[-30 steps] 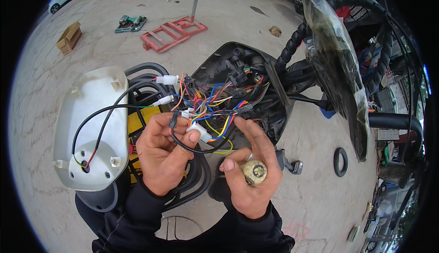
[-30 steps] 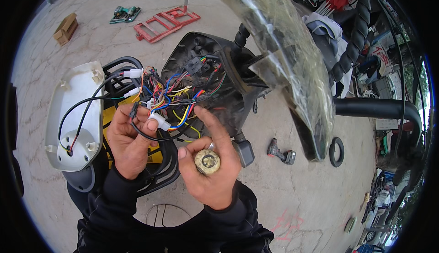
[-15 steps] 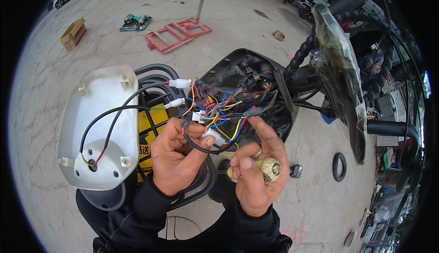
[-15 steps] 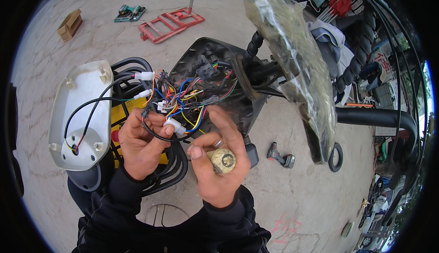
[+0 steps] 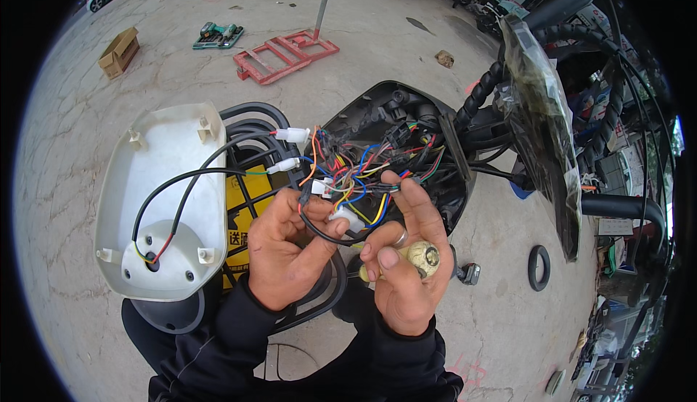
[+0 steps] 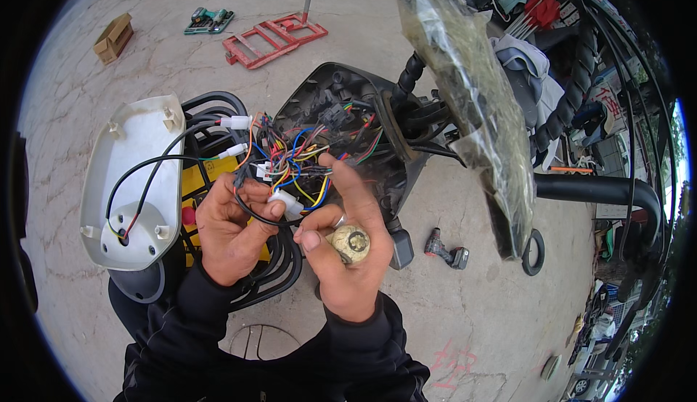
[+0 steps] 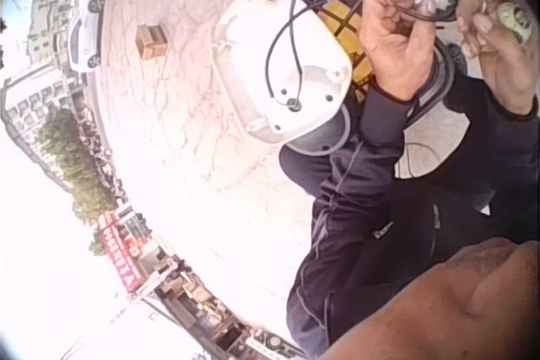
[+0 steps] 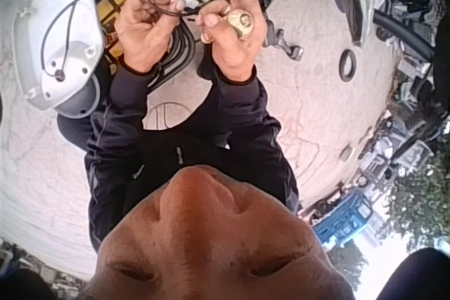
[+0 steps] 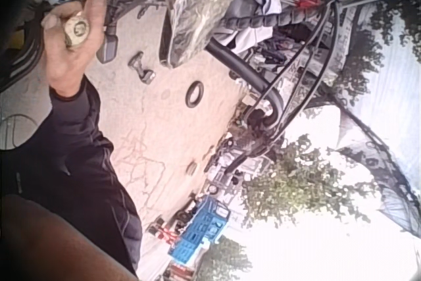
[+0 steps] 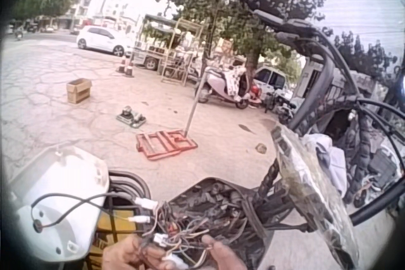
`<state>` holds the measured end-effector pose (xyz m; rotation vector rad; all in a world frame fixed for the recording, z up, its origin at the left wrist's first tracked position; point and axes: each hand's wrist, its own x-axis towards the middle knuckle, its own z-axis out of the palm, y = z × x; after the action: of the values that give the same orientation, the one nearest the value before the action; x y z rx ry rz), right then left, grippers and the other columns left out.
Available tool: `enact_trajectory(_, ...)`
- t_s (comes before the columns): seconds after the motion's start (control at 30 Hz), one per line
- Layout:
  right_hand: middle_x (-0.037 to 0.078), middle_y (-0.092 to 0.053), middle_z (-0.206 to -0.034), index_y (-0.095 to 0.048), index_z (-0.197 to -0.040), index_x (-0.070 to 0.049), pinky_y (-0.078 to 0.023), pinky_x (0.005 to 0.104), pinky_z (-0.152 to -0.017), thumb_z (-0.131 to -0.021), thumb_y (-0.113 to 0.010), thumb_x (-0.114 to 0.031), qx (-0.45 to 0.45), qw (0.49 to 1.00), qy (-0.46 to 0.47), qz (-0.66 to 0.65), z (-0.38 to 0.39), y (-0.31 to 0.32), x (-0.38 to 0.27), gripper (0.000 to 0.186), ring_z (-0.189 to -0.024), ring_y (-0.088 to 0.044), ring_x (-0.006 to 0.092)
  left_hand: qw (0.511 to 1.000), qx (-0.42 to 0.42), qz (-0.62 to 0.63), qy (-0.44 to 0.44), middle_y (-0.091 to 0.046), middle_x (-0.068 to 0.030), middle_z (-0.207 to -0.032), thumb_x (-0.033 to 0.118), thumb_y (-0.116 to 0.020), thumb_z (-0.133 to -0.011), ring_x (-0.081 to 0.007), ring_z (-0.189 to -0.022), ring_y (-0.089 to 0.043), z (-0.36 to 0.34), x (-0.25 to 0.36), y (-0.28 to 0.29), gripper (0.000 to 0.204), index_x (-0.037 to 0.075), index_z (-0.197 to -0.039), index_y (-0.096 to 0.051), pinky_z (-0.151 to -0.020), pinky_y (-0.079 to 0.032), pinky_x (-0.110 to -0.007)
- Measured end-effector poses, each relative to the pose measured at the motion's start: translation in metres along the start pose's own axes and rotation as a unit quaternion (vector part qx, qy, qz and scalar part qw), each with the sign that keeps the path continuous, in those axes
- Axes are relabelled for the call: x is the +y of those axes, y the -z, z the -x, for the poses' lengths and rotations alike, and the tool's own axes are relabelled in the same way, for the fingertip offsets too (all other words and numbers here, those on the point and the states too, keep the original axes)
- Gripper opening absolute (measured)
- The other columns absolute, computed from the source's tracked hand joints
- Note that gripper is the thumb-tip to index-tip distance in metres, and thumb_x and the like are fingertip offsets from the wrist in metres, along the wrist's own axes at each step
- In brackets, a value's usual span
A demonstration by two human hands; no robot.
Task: The person removes the front headlight assembly from an electric scooter, exposing the internal wiring. They then use a screwdriver to disconnect a white wire connector and later use pliers to strip and cut wires within the scooter's front basket area.
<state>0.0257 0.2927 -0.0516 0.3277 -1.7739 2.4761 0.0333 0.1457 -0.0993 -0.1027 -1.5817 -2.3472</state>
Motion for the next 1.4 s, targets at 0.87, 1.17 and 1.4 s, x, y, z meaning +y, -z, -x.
enact_trajectory(0.87,0.031,-0.059,-0.134,-0.057,-0.131,0.007,-0.051,0.0243,-0.058,-0.089,-0.074,-0.011,-0.005,0.989,0.064,0.133,0.028,0.023,0.001,0.048,-0.074,-0.066,0.0146,0.997,0.036,-0.046,-0.05,-0.064,-0.008,-0.107,-0.001,-0.087,-0.081,-0.0078,-0.086,-0.063,-0.008,0.002,-0.002,0.071,-0.001,-0.136,-0.041,-0.07,-0.052,-0.021)
enact_trajectory(1.17,0.006,-0.065,-0.083,-0.059,-0.098,-0.002,-0.049,0.0251,-0.062,-0.095,-0.071,-0.006,0.141,0.975,-0.153,0.085,0.117,0.099,0.134,0.013,-0.071,-0.061,0.0101,0.993,0.012,-0.102,-0.052,-0.051,-0.0108,-0.137,0.002,-0.085,-0.085,-0.0103,-0.092,-0.061,-0.009,-0.001,0.0,0.064,-0.006,-0.139,-0.052,-0.07,-0.053,-0.021)
enact_trajectory(1.4,0.027,-0.072,-0.091,-0.069,-0.098,0.002,-0.056,0.0498,-0.077,-0.087,-0.076,-0.034,-0.002,0.858,-0.267,0.439,0.174,0.147,0.278,0.038,-0.087,-0.072,0.0456,0.993,0.015,-0.104,-0.053,-0.064,-0.0105,-0.118,-0.004,-0.074,-0.089,-0.0122,-0.091,-0.067,-0.009,0.0,-0.004,0.066,-0.006,-0.15,-0.046,-0.072,-0.054,-0.023)
